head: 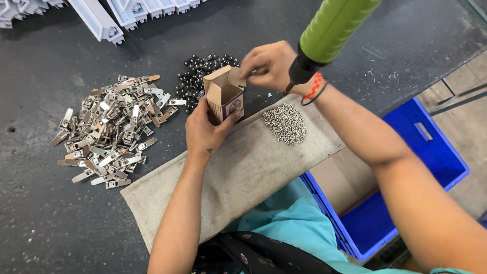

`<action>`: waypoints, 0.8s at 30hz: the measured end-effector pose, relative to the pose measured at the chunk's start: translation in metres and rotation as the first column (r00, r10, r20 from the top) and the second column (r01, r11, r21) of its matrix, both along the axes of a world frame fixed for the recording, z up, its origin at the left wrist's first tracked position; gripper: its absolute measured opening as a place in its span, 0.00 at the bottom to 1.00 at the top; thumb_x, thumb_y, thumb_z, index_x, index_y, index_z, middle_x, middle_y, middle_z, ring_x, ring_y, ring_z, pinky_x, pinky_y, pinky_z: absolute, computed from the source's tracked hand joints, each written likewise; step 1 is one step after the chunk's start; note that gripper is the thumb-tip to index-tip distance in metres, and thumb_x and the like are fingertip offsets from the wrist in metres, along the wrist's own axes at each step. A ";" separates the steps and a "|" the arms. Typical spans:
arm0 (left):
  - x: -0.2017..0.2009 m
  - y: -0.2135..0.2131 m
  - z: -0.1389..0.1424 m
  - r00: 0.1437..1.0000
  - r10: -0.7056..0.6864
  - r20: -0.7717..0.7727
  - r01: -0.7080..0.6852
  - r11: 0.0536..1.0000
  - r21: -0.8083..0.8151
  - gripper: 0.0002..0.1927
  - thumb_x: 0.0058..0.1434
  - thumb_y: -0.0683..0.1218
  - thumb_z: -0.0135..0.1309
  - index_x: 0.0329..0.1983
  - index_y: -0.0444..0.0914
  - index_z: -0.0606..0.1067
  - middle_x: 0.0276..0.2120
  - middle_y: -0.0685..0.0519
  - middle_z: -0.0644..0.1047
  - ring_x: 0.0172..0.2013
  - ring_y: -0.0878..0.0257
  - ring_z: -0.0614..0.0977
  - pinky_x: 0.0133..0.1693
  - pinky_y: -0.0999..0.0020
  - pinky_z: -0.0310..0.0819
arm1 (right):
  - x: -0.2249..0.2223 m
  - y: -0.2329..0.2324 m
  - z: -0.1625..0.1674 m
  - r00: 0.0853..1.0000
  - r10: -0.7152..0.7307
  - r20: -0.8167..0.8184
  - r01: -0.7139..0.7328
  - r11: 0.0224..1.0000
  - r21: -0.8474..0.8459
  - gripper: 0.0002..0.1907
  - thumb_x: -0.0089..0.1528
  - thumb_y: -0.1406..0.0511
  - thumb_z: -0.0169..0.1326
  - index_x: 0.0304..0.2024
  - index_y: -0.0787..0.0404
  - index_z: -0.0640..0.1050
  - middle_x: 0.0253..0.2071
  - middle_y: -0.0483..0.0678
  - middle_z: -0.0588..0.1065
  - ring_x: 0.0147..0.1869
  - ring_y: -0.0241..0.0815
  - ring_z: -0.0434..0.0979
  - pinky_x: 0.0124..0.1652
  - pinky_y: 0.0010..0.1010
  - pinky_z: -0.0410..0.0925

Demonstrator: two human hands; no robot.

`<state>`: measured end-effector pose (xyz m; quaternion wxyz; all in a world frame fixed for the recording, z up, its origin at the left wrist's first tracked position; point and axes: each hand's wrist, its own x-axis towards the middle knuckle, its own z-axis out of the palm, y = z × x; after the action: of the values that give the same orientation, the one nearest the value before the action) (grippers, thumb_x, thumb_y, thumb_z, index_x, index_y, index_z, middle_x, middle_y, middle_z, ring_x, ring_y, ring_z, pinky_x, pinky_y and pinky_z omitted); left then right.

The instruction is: The person assembles small electrical components by inserting metal clips and screws into white plastic housings using a green electric screwdriver. The person repeatedly picks up clips and screws, aligns them in the housing, and tightens them with the screwdriver.

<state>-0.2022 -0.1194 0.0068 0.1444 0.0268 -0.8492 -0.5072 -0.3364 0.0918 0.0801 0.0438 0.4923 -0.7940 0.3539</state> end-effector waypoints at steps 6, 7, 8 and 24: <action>0.002 -0.003 -0.004 0.998 0.006 -0.063 -0.008 1.000 -0.022 0.29 0.51 0.54 0.71 0.49 0.34 0.74 0.39 0.43 0.83 0.39 0.51 0.87 0.40 0.60 0.79 | 0.009 -0.012 0.006 0.998 0.023 0.050 -0.020 0.998 -0.062 0.06 0.62 0.69 0.66 0.41 0.62 0.84 0.47 0.48 0.82 0.46 0.39 0.85 0.46 0.26 0.78; 0.002 -0.004 -0.004 0.996 0.026 -0.087 -0.028 0.999 -0.017 0.30 0.51 0.54 0.71 0.50 0.33 0.75 0.39 0.43 0.83 0.39 0.51 0.87 0.40 0.60 0.79 | 0.005 -0.006 0.004 0.993 -0.050 0.106 0.056 0.997 -0.061 0.07 0.63 0.68 0.65 0.43 0.61 0.84 0.49 0.48 0.82 0.48 0.40 0.85 0.48 0.27 0.78; 0.002 -0.004 -0.004 0.993 0.048 -0.109 -0.049 0.999 -0.010 0.30 0.51 0.55 0.72 0.50 0.33 0.75 0.40 0.43 0.83 0.39 0.52 0.87 0.40 0.60 0.80 | 0.000 0.000 0.001 0.979 -0.121 0.164 0.131 0.990 -0.054 0.08 0.64 0.67 0.63 0.46 0.60 0.84 0.50 0.48 0.83 0.49 0.40 0.86 0.49 0.28 0.79; 0.002 -0.005 0.000 0.994 0.083 -0.075 -0.081 0.996 0.026 0.31 0.51 0.55 0.72 0.50 0.33 0.74 0.40 0.43 0.83 0.39 0.53 0.87 0.40 0.61 0.80 | -0.012 0.044 -0.077 0.935 0.172 -0.311 -0.096 0.965 0.245 0.14 0.59 0.72 0.60 0.47 0.65 0.80 0.54 0.52 0.76 0.61 0.52 0.76 0.59 0.39 0.72</action>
<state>-0.2000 -0.1248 0.0069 0.1968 0.0439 -0.8355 -0.5111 -0.3488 0.1362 0.0030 0.0951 0.5994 -0.7750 0.1762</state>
